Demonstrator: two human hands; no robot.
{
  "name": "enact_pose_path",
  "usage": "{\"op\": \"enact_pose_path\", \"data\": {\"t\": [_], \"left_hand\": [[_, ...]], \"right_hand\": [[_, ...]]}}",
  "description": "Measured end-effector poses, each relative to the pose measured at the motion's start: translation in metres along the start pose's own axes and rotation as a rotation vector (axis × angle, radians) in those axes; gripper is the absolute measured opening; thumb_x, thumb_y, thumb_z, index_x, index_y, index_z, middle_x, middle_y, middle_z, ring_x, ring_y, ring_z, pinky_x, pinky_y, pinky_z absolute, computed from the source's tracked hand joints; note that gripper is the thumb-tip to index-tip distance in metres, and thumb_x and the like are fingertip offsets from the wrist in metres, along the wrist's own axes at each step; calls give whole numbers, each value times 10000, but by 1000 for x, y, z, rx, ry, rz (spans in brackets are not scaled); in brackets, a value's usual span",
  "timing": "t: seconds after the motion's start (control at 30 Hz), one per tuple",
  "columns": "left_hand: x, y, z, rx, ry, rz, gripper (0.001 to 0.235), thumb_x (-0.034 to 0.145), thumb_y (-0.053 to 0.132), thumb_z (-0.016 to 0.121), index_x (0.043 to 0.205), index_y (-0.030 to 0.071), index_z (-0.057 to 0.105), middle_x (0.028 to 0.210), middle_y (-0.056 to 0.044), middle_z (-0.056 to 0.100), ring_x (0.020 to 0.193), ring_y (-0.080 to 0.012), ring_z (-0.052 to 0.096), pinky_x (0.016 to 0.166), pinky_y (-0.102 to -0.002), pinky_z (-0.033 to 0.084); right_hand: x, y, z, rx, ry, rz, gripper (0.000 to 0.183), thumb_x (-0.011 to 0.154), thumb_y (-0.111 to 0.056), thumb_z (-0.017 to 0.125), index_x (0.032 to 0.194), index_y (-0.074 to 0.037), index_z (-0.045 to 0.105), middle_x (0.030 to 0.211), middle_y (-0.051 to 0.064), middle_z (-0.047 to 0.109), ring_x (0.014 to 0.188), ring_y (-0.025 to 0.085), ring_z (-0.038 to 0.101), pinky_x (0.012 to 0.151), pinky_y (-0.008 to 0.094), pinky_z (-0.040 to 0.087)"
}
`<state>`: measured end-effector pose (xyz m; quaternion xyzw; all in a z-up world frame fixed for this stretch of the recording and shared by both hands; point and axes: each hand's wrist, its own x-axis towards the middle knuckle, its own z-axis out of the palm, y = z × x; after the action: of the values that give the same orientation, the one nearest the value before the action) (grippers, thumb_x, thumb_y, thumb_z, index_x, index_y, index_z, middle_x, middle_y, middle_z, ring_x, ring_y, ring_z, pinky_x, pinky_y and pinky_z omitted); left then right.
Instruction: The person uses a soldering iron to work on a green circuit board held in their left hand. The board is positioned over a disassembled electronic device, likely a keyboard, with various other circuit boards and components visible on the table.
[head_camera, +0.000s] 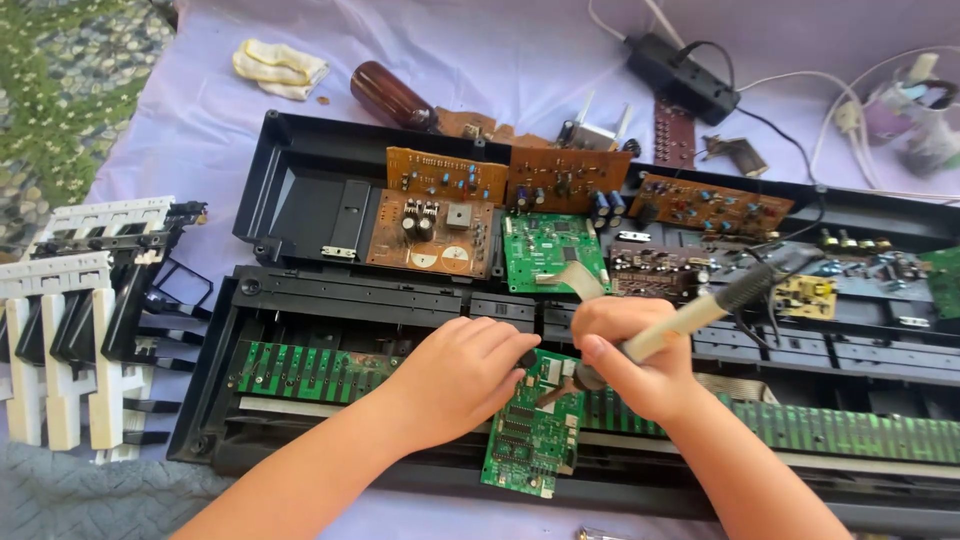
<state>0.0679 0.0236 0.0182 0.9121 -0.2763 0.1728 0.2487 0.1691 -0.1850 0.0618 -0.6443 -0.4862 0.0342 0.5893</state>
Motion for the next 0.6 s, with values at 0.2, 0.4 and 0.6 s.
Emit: {"op": "enact_pose_path", "data": {"t": [0.2, 0.4, 0.6], "left_hand": [[-1, 11, 14, 249, 163, 120, 232, 988, 134, 542, 1179, 48, 642, 959, -68, 551, 778, -247, 546, 655, -349, 408], [-5, 12, 15, 292, 143, 115, 277, 992, 120, 515, 1225, 43, 644, 982, -59, 543, 763, -218, 514, 650, -320, 372], [-5, 15, 10, 292, 83, 105, 332, 986, 127, 523, 1290, 37, 622, 1015, -69, 559, 798, -216, 531, 667, -325, 386]], "right_hand": [[-15, -7, 3, 18, 97, -13, 382, 965, -146, 577, 589, -75, 594, 498, 67, 524, 443, 249, 523, 506, 336, 507], [-16, -16, 10, 6, 46, -105, 339, 942, -125, 564, 609, -67, 582, 512, 40, 512, 427, 205, 526, 539, 360, 543], [-18, -22, 18, -72, 20, -140, 283, 893, -98, 597, 612, -76, 620, 518, 44, 467, 406, 215, 471, 556, 373, 566]]}}
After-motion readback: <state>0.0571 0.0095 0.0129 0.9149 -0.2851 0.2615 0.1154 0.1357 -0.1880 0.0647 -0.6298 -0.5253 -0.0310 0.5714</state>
